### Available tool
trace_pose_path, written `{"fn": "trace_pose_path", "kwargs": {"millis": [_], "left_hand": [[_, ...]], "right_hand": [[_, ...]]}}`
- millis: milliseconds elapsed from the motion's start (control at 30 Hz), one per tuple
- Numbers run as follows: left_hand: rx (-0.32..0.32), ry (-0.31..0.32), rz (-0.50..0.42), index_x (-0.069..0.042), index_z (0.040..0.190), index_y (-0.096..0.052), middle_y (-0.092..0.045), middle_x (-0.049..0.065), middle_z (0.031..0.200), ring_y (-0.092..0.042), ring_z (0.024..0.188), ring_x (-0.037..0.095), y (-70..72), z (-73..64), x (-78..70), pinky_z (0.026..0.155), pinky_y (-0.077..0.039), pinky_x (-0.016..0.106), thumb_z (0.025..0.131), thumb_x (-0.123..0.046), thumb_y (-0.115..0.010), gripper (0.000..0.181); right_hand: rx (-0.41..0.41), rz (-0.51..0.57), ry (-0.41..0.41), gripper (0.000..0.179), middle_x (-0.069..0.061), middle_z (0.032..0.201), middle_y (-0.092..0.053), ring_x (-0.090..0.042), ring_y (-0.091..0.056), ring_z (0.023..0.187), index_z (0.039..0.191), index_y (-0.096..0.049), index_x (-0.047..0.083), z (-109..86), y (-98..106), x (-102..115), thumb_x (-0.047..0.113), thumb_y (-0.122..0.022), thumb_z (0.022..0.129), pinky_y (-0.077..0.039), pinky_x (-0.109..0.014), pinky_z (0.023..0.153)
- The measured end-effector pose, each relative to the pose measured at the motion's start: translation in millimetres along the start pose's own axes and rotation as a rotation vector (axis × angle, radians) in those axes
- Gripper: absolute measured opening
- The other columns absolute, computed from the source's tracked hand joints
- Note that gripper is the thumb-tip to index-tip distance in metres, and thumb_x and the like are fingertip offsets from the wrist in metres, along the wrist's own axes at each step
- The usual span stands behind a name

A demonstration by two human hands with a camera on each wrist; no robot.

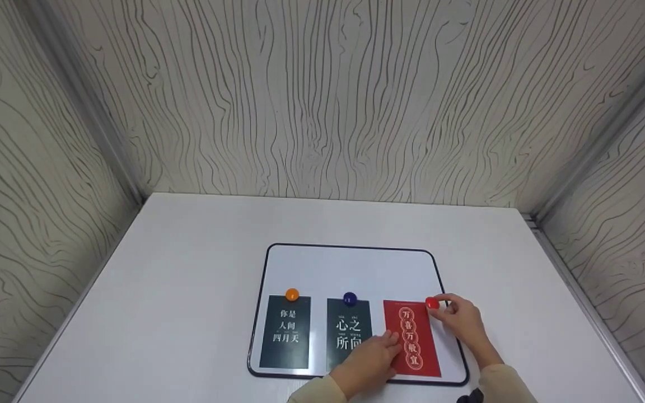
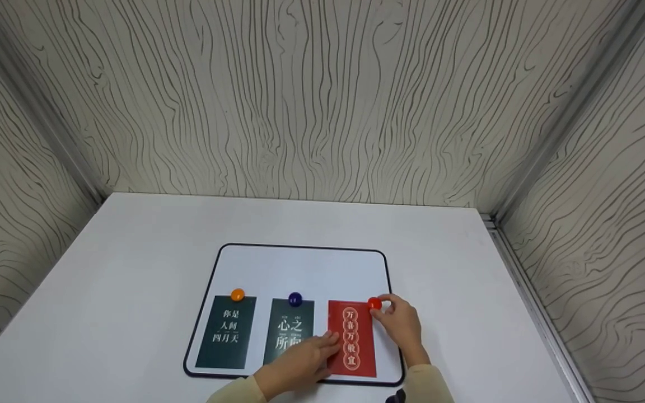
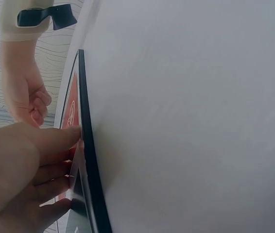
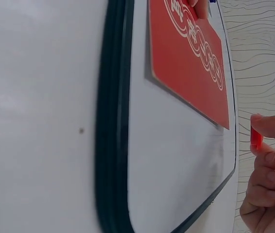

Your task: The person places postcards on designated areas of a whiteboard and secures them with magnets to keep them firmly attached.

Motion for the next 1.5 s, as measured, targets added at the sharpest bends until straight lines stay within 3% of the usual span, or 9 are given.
{"fn": "trace_pose_path", "kwargs": {"millis": [1500], "left_hand": [[-0.023,-0.01,0.021,-0.021,0.138,-0.051,-0.047,-0.006,0.149,-0.045,0.139,0.008,0.4,-0.2,-0.4,0.112,-0.044,0.023,0.089,-0.035,-0.065,0.053]], "right_hand": [[0.009,0.042,0.021,0.038,-0.001,0.068,-0.053,-0.011,-0.047,0.062,0.119,-0.063,0.001,8.9,-22.5,16.1,0.016,-0.07,0.085,-0.038,-0.018,0.052]]}}
Point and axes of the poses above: each hand's wrist, its own z-axis towards the middle knuckle, its own y-axis out of the back of the hand, x = y × z, the point moved 3 cm from there along z, towards the middle knuckle
